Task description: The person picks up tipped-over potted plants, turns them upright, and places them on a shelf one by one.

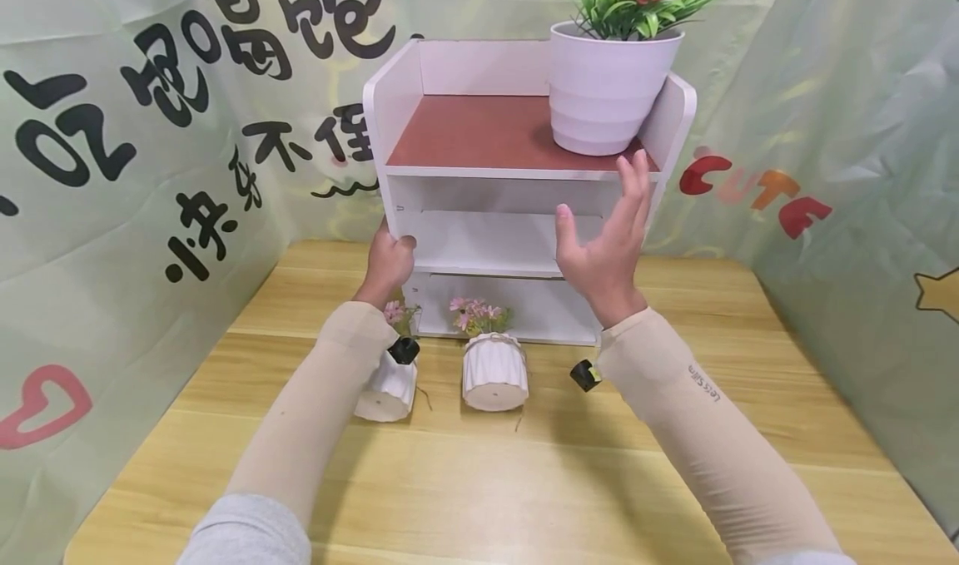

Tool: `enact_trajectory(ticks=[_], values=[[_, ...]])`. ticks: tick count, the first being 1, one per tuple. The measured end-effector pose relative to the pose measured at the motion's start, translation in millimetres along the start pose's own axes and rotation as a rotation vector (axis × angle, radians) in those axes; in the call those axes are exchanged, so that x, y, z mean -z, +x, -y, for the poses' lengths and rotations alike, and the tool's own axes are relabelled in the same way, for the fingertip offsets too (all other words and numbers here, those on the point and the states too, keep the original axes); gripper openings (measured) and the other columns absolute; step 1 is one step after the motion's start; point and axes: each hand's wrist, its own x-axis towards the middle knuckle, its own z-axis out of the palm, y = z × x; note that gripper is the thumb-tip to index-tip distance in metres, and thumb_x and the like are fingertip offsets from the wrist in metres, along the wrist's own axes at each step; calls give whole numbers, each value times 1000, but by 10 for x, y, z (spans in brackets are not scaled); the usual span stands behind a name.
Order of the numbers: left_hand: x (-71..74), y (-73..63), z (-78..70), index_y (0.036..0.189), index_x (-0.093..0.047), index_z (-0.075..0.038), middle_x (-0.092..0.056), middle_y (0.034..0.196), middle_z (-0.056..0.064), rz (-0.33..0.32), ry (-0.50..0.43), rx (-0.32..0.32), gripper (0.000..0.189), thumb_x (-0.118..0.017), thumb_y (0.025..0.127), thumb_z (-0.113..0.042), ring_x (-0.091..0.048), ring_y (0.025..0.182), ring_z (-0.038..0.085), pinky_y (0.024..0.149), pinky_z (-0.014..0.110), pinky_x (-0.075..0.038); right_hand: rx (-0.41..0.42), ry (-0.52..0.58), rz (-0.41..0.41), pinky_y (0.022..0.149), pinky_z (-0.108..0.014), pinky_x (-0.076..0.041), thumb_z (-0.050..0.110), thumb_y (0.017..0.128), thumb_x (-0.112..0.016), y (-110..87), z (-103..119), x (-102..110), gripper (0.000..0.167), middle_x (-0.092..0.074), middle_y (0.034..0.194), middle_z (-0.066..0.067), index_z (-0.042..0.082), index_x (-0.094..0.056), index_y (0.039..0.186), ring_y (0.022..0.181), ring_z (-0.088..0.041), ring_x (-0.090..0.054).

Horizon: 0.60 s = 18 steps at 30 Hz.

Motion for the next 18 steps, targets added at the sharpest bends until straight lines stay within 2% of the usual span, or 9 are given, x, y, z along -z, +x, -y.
enact_trajectory(ticks=[8, 12, 18], values=[[-14, -8, -8, 147, -30, -4, -49, 138, 19, -11, -1, 0, 54, -38, 94, -5, -48, 125, 36, 102, 50, -39, 17, 6, 46, 112, -45, -25, 16, 83, -61, -208, -30, 3, 61, -34, 146, -28, -10, -38, 133, 139, -28, -29], [-20, -6, -7, 147, -32, -4, -49, 137, 19, -18, 1, 8, 53, -38, 95, -5, -48, 124, 36, 102, 50, -39, 2, 8, 71, 111, -47, -26, 15, 83, -61, -323, -43, 9, 61, -32, 148, -27, -10, -38, 133, 139, -32, -30], [-25, -10, -11, 145, -34, -3, -51, 135, 20, -36, -14, 0, 52, -39, 93, -4, -50, 122, 37, 101, 50, -40, -32, -5, 135, 113, -48, -22, 13, 84, -61, -464, -73, 37, 61, -30, 146, -34, -10, -36, 135, 140, -34, -28]])
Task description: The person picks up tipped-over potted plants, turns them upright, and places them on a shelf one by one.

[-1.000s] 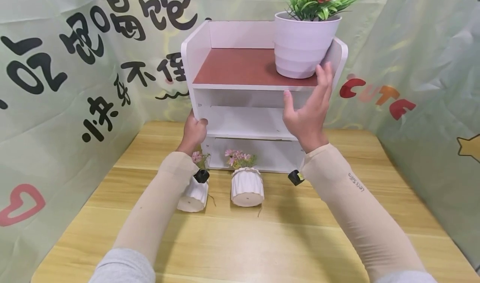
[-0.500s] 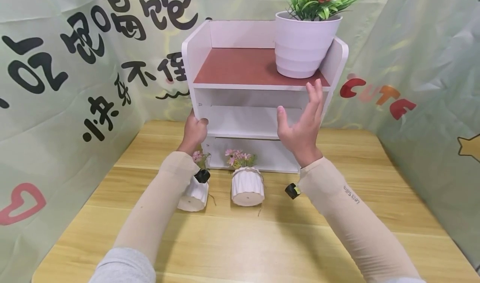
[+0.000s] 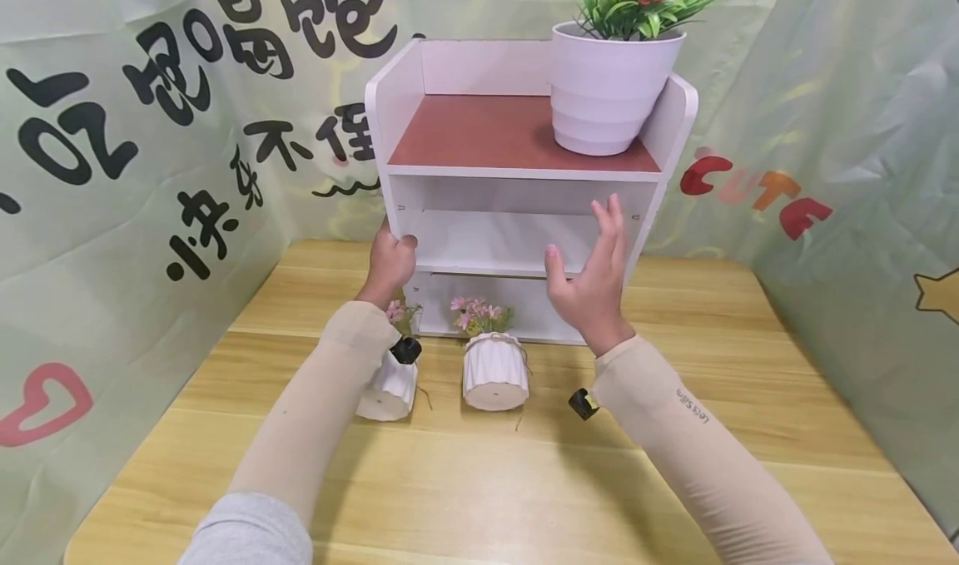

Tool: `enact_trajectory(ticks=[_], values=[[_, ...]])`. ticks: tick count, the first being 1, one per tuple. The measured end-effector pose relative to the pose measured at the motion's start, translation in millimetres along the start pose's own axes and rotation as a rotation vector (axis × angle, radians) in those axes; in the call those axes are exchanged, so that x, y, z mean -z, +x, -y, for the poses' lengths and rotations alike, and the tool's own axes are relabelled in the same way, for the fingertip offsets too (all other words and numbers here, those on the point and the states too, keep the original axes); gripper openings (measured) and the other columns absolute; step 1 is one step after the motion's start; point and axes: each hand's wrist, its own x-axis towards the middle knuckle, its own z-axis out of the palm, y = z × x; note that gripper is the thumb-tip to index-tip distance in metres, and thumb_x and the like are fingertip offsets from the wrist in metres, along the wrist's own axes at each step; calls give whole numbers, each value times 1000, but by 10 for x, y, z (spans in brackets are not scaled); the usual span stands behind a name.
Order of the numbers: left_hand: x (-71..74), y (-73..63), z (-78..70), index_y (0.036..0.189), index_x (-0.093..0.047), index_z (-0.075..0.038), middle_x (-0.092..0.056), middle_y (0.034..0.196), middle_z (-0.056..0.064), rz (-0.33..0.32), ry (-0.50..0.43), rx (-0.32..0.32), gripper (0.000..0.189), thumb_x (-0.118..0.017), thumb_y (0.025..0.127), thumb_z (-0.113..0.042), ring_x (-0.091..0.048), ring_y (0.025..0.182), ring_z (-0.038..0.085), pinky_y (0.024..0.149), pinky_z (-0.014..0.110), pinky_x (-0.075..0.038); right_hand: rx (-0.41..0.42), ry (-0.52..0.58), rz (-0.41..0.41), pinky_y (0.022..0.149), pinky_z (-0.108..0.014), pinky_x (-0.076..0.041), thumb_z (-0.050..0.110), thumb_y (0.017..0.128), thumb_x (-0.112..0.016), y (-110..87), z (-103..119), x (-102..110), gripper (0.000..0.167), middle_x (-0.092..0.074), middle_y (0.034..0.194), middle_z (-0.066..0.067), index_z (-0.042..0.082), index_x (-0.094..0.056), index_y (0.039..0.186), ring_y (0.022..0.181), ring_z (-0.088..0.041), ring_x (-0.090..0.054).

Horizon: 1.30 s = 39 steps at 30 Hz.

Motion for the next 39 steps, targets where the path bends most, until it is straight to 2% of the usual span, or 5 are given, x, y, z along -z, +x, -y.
enact_trajectory(ticks=[15, 25, 29, 33, 39], values=[[-8, 20, -41, 143, -39, -3, -50, 138, 19, -36, 32, 34, 45, -43, 99, -14, -50, 124, 35, 102, 49, -39, -107, 10, 136, 110, -54, -25, 15, 85, -62, -363, -49, 6, 65, -30, 149, -28, -7, -34, 139, 139, -38, -28], [75, 73, -165, 137, -48, -6, -58, 129, 17, -42, 128, 77, 56, -56, 96, -43, -55, 116, 33, 98, 48, -42, -239, 13, 271, 109, -60, -22, 19, 85, -62, -542, 69, 33, 70, -26, 150, -31, -6, -32, 142, 141, -39, -24], [78, 98, -173, 137, -48, -8, -59, 128, 17, -60, 145, 71, 61, -50, 96, -54, -55, 116, 33, 99, 48, -41, -329, 20, 326, 108, -61, -22, 19, 86, -63, -610, 127, 53, 71, -24, 152, -29, -4, -30, 145, 141, -39, -24], [49, 104, -144, 130, -54, -4, -62, 120, 21, -117, 185, 45, 59, -42, 99, -52, -58, 110, 36, 96, 50, -43, -399, 26, 372, 108, -62, -23, 20, 87, -63, -677, 170, 60, 73, -21, 155, -24, 0, -28, 147, 140, -39, -24], [-11, 75, -131, 122, -59, 0, -65, 113, 25, -184, 192, 21, 52, -43, 102, -44, -61, 103, 38, 92, 50, -45, -478, 57, 410, 110, -58, -23, 20, 88, -63, -767, 201, 46, 72, -25, 154, -20, 1, -27, 147, 139, -38, -27]])
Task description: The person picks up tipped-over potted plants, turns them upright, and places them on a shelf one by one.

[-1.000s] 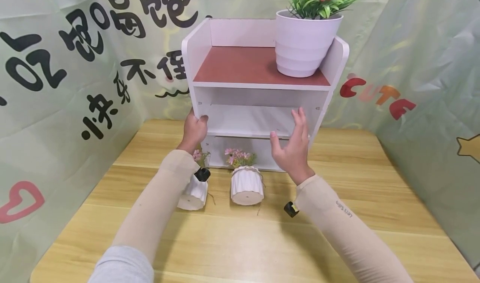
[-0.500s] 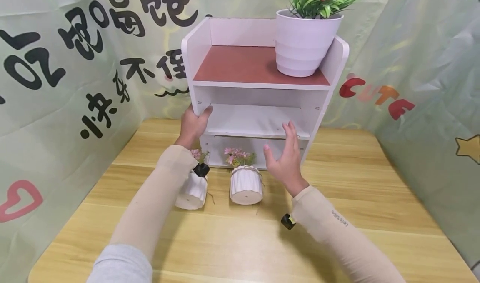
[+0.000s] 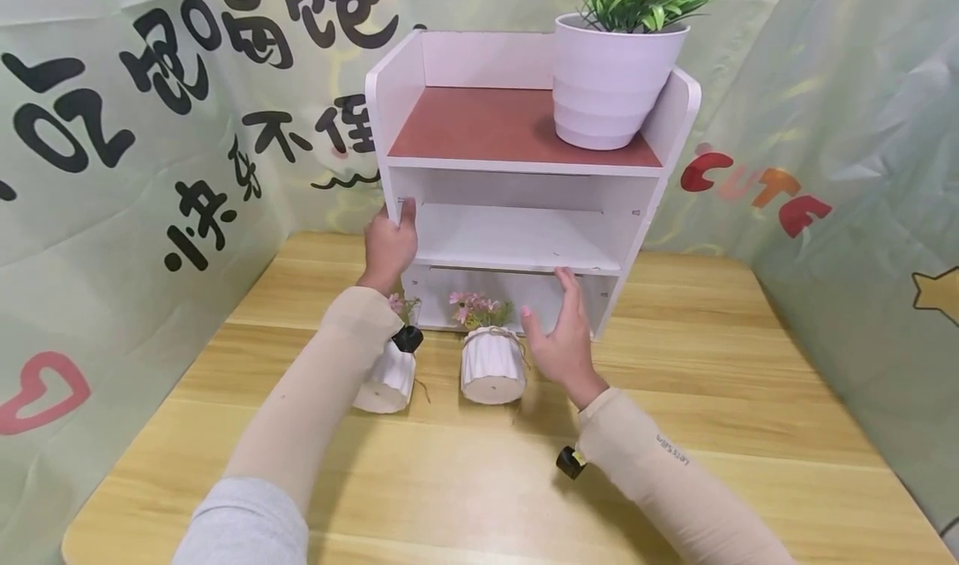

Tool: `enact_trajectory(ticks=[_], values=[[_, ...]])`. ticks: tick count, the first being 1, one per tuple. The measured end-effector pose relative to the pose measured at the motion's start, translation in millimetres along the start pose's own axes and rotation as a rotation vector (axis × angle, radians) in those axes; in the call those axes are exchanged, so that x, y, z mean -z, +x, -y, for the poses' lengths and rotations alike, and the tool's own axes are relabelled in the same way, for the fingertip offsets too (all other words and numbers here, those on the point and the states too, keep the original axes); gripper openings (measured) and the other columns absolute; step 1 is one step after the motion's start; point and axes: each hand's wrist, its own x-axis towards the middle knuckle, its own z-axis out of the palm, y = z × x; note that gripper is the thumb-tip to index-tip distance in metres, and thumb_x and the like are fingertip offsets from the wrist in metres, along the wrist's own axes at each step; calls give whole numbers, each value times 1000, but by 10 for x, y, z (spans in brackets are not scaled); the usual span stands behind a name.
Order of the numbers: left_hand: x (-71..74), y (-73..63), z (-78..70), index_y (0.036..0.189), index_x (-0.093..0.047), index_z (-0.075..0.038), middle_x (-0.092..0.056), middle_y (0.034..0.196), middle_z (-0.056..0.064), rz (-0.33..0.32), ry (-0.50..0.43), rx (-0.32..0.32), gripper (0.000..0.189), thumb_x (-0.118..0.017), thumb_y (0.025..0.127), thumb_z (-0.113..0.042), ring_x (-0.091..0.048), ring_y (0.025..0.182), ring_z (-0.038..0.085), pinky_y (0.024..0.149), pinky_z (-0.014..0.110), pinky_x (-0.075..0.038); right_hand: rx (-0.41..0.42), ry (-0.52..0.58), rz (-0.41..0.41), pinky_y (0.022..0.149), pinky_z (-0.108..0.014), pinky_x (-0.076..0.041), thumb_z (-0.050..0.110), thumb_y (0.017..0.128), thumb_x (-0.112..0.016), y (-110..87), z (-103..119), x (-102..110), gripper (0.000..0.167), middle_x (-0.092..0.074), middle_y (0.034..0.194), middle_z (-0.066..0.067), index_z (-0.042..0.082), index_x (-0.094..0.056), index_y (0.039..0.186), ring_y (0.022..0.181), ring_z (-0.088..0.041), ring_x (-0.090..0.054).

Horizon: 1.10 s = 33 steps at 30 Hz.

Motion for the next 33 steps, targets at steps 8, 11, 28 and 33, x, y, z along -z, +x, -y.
enact_trajectory(ticks=[8, 11, 28, 33], values=[[-14, -28, -26, 131, -53, -1, -61, 121, 25, 27, -22, -20, 47, -42, 103, -37, -59, 111, 37, 95, 49, -45, -148, 20, 83, 105, -56, -30, 20, 90, -64, -86, 21, -25, 70, -37, 145, -25, 2, -28, 147, 130, -42, -36], [-14, -36, -14, 131, -53, 0, -62, 121, 25, 28, -24, -17, 47, -42, 103, -37, -59, 110, 37, 93, 50, -46, -187, 33, 108, 105, -57, -30, 21, 90, -64, -108, 17, -26, 70, -37, 144, -26, 2, -28, 147, 130, -43, -36], [2, -44, 8, 128, -54, 1, -63, 114, 27, 15, -16, -43, 46, -43, 104, -35, -60, 102, 38, 89, 51, -47, -510, 168, 316, 104, -59, -33, 37, 95, -59, -221, 23, -169, 75, -21, 154, -26, 6, -20, 151, 131, -50, -35], [-5, -31, 12, 126, -55, 2, -63, 111, 27, 16, -17, -31, 46, -43, 103, -36, -61, 100, 38, 87, 50, -48, -568, 213, 365, 106, -58, -28, 40, 94, -61, -248, 22, -219, 79, -23, 152, -28, 6, -18, 151, 133, -48, -33]])
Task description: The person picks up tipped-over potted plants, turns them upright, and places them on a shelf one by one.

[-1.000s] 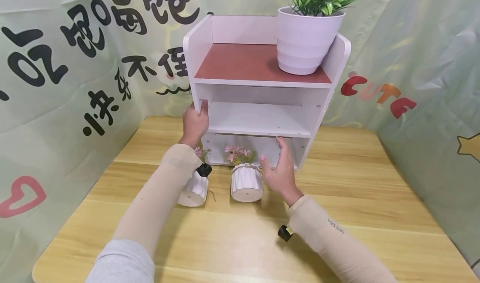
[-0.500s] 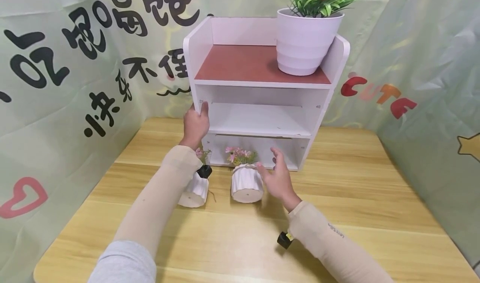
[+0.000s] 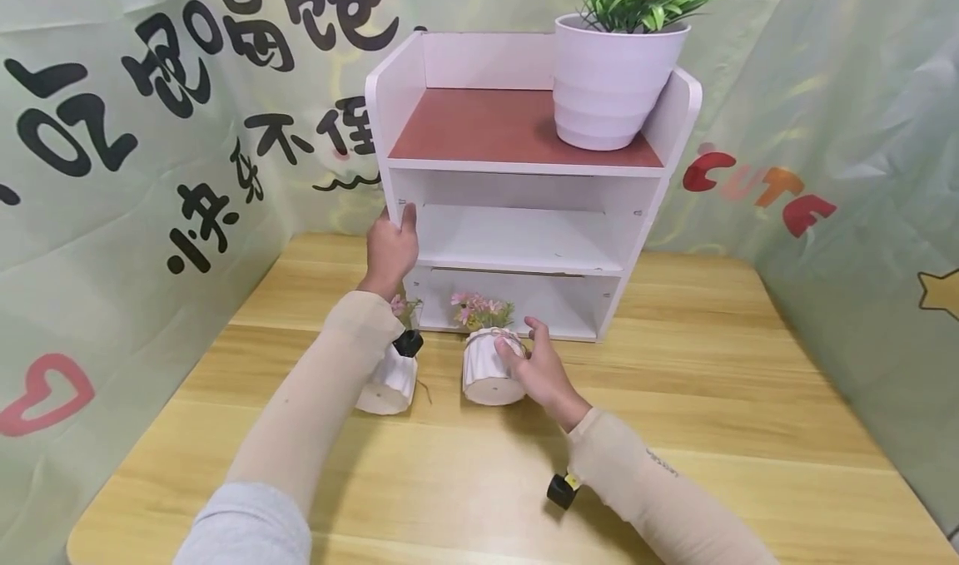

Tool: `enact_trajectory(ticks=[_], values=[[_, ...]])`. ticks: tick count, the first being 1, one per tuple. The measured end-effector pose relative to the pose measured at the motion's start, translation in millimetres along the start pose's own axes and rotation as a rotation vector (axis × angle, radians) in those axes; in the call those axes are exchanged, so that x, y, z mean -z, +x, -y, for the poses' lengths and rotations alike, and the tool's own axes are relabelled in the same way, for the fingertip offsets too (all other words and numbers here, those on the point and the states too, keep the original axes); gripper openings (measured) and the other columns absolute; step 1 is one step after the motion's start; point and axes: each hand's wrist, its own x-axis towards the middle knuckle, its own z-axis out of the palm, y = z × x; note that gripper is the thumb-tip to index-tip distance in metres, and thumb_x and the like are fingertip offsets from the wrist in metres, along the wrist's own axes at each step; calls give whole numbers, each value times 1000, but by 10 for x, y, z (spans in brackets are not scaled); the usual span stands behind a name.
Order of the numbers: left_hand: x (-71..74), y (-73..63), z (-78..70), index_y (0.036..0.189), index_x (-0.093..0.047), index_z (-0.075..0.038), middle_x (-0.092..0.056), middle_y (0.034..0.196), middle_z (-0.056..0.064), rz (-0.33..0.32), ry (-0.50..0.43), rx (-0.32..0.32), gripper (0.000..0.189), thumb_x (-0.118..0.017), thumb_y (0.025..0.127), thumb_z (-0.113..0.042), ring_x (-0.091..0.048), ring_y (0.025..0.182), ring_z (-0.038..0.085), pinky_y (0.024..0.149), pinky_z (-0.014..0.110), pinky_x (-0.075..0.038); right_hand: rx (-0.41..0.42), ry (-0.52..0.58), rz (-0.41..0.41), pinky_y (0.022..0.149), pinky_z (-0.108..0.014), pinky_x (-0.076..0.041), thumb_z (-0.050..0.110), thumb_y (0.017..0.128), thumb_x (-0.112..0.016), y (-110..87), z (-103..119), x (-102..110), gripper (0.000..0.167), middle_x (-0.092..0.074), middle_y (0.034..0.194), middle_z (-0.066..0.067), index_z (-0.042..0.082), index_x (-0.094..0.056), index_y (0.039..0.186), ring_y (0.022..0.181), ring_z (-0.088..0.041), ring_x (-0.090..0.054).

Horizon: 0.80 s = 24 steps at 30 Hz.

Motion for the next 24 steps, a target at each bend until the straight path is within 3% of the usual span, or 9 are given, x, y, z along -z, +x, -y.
enact_trajectory(ticks=[6, 12, 24], values=[[6, -10, -5, 125, -55, 2, -63, 110, 27, 11, -6, -2, 45, -42, 104, -36, -60, 99, 37, 87, 50, -47, -3, 16, 11, 111, -55, -20, 36, 94, -63, -10, -20, -80, 80, -29, 149, -31, 0, -18, 150, 137, -45, -28], [8, -12, -14, 129, -53, 2, -63, 114, 26, 18, 1, -4, 45, -41, 104, -34, -61, 102, 36, 88, 49, -48, -24, 33, 27, 112, -54, -20, 38, 93, -63, -6, -34, -122, 82, -31, 147, -31, -1, -18, 150, 136, -44, -30], [-13, -19, -21, 127, -54, 3, -63, 111, 25, 15, -8, 16, 44, -41, 104, -33, -61, 98, 35, 85, 49, -49, -76, 73, 3, 104, -51, -35, 34, 82, -75, -5, -85, -168, 89, -43, 137, -25, 3, -23, 148, 123, -39, -44]])
